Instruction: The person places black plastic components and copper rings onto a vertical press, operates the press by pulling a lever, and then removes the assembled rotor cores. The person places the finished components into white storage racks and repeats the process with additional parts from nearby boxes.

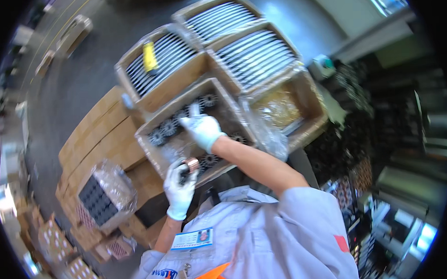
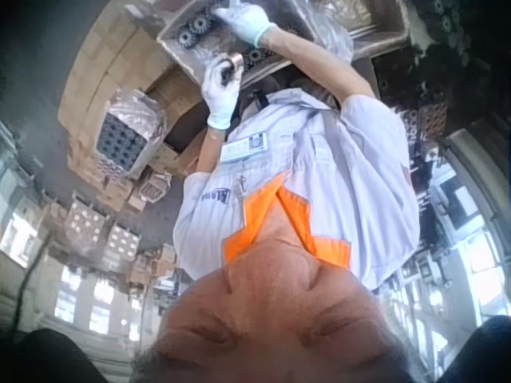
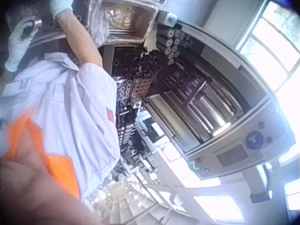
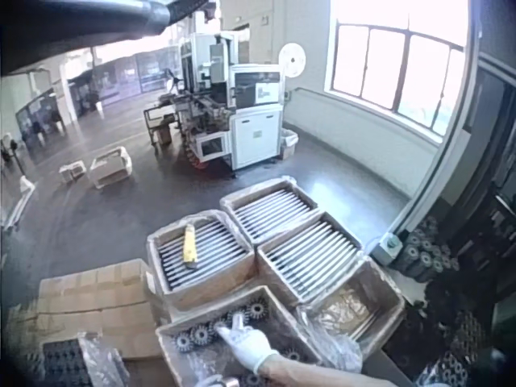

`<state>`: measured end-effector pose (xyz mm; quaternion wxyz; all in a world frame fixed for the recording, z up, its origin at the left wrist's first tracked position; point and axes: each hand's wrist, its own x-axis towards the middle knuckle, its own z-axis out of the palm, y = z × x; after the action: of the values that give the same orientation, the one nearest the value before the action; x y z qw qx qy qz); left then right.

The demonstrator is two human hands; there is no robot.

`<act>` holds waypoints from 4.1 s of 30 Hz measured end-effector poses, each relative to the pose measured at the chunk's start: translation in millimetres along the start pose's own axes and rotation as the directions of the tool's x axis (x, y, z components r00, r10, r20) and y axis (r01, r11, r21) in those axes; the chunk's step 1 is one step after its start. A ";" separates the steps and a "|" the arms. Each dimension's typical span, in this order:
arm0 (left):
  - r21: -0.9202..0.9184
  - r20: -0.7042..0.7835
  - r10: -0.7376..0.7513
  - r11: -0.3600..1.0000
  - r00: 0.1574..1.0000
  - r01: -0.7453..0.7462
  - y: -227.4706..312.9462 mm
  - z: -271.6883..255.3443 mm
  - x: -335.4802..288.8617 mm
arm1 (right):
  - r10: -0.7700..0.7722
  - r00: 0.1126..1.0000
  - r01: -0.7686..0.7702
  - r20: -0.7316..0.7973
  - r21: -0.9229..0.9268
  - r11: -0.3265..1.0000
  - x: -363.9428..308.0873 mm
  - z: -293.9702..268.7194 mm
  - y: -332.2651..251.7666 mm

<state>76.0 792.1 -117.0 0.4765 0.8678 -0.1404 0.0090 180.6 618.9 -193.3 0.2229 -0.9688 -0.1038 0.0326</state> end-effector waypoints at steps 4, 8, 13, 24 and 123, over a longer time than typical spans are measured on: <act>0.014 -0.032 0.014 1.000 0.999 -0.014 -7.7 1.8 -4.8 | -0.060 0.992 0.059 -0.114 -0.010 0.998 18.1 7.6 -7.6; 0.018 -0.010 0.053 0.998 0.999 -0.053 -3.3 7.0 -1.4 | -0.132 0.925 0.140 -0.357 -0.004 0.990 1.2 -4.1 0.3; -0.163 0.106 -0.076 0.982 0.991 0.092 -8.2 9.4 1.0 | 0.030 0.959 0.040 -0.281 0.241 0.970 -49.7 -117.4 -22.0; -0.422 0.383 0.030 0.895 0.923 0.146 103.5 89.7 40.7 | 0.614 0.565 -0.675 -0.552 0.119 0.728 -204.7 -242.4 168.3; 0.094 0.576 0.611 0.611 0.544 -0.786 265.4 401.5 254.7 | 0.856 0.283 -0.845 -0.433 0.310 0.436 -492.6 -211.2 242.4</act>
<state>206.2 264.7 -79.2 0.2209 0.7754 -0.5915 0.0061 -232.0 209.9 -101.5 0.1998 -0.8378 0.4931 -0.1226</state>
